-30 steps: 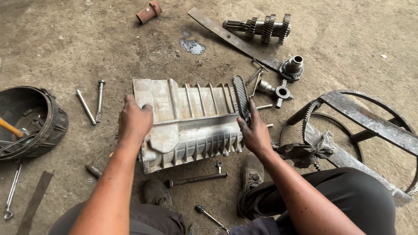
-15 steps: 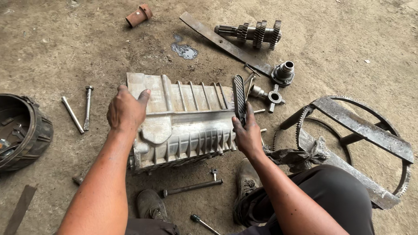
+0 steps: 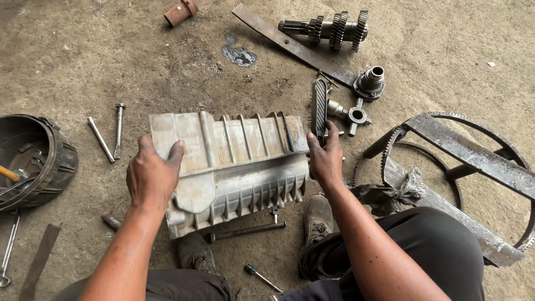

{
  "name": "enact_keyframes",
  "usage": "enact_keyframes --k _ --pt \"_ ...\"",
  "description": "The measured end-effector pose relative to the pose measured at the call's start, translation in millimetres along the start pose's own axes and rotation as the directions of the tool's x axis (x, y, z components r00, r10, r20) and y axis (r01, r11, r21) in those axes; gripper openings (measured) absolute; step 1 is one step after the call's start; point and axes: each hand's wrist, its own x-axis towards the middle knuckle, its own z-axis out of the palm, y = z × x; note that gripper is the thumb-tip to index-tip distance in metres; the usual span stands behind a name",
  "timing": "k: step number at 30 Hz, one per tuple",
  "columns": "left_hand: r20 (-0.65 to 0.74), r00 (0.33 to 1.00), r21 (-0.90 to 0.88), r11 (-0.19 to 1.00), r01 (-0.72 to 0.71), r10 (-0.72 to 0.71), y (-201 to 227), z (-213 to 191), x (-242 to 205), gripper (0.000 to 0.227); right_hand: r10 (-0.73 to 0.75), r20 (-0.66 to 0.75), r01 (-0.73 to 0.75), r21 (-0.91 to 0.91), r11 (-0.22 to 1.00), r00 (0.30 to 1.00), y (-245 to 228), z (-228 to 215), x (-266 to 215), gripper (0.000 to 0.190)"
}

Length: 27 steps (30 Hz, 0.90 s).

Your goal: The person uses a brush to scrub and clean the exterior ribs and surfaces of a metal engine housing on the ground.

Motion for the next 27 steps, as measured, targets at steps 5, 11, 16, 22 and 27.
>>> enact_keyframes --k 5,11,16,22,27 --pt "-0.216 0.938 0.124 0.960 -0.250 0.272 -13.8 -0.9 -8.0 0.062 0.127 0.146 -0.107 -0.133 0.985 0.981 2.6 -5.5 -11.5 0.059" --pt "-0.031 1.000 -0.010 1.000 0.000 0.000 7.2 0.2 -1.4 0.053 -0.094 0.252 0.180 -0.342 0.922 0.963 2.4 -2.0 -40.3 0.073" --pt "-0.121 0.986 0.044 0.993 -0.111 0.116 16.6 1.3 13.1 0.067 -0.116 0.378 0.292 -0.450 0.844 0.919 3.5 -2.7 -63.6 0.069" --pt "-0.063 0.989 0.084 0.988 -0.128 0.133 32.4 -9.4 21.9 0.104 0.068 0.443 0.235 -0.592 0.771 0.894 -8.0 -24.1 -84.7 0.069" --pt "-0.036 0.987 0.027 0.987 -0.156 0.157 25.6 -8.6 22.8 0.107 0.201 0.392 0.160 -0.716 0.679 0.898 -26.3 8.3 -29.2 0.065"
